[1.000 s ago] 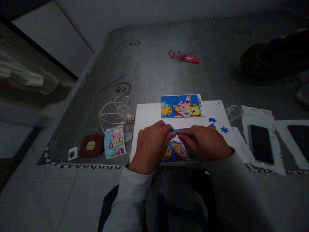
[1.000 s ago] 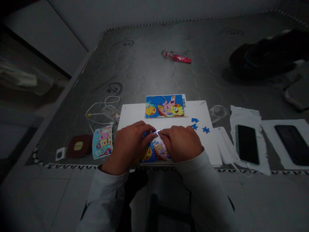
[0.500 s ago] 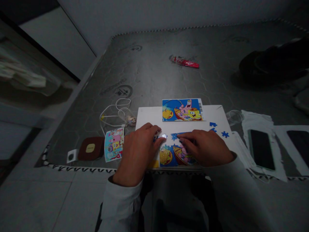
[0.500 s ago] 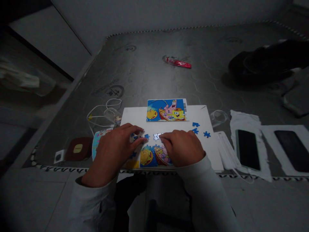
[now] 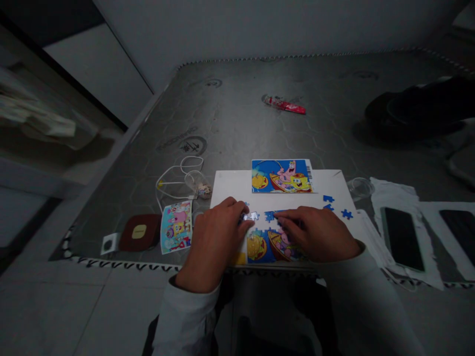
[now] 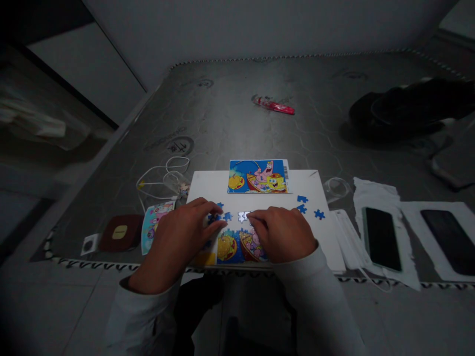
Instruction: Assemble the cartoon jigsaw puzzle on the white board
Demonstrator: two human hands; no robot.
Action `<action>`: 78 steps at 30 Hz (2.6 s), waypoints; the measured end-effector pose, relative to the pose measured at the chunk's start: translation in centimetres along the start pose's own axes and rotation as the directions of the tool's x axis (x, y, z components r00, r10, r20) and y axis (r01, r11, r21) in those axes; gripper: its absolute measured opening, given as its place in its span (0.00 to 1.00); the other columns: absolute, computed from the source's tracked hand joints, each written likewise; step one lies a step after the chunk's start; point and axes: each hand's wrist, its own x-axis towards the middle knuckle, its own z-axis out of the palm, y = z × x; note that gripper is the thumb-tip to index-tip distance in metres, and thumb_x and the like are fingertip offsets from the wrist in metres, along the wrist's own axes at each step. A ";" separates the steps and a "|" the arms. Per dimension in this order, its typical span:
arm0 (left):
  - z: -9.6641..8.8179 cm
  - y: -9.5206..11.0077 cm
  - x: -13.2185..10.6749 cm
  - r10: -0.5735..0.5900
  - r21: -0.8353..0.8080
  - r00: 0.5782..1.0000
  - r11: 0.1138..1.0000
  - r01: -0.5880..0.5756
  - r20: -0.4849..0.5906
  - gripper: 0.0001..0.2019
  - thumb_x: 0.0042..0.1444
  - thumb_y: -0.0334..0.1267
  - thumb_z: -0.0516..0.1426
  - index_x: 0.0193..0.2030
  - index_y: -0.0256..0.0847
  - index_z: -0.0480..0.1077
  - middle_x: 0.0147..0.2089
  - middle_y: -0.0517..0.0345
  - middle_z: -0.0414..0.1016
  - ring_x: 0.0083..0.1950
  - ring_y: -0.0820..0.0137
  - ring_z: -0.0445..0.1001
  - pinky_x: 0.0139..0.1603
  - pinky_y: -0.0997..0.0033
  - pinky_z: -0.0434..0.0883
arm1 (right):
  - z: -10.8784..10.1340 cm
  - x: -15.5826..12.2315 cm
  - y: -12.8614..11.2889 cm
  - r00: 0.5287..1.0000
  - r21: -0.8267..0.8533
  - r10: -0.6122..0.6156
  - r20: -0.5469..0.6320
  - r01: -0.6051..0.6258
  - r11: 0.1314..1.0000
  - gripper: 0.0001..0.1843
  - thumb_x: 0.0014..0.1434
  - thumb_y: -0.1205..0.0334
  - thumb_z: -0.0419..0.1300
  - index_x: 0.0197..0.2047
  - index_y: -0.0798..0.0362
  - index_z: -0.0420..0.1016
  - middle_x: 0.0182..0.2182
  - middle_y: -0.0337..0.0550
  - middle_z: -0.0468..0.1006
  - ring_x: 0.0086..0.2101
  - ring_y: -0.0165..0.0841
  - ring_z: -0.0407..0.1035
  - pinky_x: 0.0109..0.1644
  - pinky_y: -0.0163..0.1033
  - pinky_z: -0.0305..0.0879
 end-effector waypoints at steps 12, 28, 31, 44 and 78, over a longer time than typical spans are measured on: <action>0.2 0.0 0.0 0.025 -0.031 1.000 0.999 -0.025 -0.015 0.11 0.60 0.48 0.62 0.48 0.49 0.75 0.48 0.61 0.79 0.42 0.60 0.79 0.34 0.64 0.66 | 0.5 0.3 0.5 1.000 0.034 0.021 -0.010 -0.020 0.999 0.18 0.67 0.51 0.51 0.51 0.37 0.81 0.44 0.39 0.84 0.40 0.39 0.77 0.41 0.45 0.65; 0.2 0.2 0.1 0.039 -0.054 0.999 0.998 -0.039 -0.009 0.09 0.61 0.46 0.61 0.45 0.49 0.76 0.46 0.61 0.79 0.42 0.62 0.79 0.34 0.65 0.66 | -0.3 -0.1 -0.1 0.993 -0.060 0.011 -0.115 -0.018 0.998 0.18 0.67 0.54 0.51 0.49 0.43 0.82 0.44 0.43 0.84 0.42 0.43 0.77 0.45 0.49 0.65; 0.2 0.2 0.1 0.035 -0.059 0.999 0.998 -0.035 -0.005 0.08 0.62 0.46 0.60 0.45 0.48 0.76 0.46 0.61 0.79 0.42 0.62 0.79 0.34 0.65 0.65 | -0.2 -0.1 0.0 0.996 -0.063 -0.018 -0.083 0.013 0.998 0.19 0.67 0.53 0.50 0.49 0.43 0.82 0.44 0.43 0.84 0.41 0.42 0.77 0.43 0.47 0.64; 0.2 0.4 0.1 0.040 -0.048 0.999 0.998 -0.041 -0.014 0.08 0.61 0.46 0.61 0.45 0.48 0.76 0.46 0.61 0.80 0.41 0.63 0.78 0.33 0.67 0.64 | 0.0 0.1 -0.1 0.997 -0.075 -0.043 -0.059 0.038 0.996 0.19 0.68 0.53 0.50 0.50 0.41 0.82 0.43 0.41 0.84 0.39 0.40 0.77 0.39 0.44 0.62; 0.1 0.4 0.1 0.069 -0.023 0.998 0.997 -0.069 -0.004 0.09 0.61 0.45 0.62 0.47 0.51 0.76 0.47 0.62 0.79 0.41 0.62 0.78 0.33 0.67 0.65 | -0.6 0.0 -1.0 1.000 -0.093 0.012 -0.028 -0.015 0.996 0.18 0.67 0.55 0.51 0.50 0.42 0.82 0.43 0.40 0.84 0.42 0.44 0.77 0.43 0.48 0.64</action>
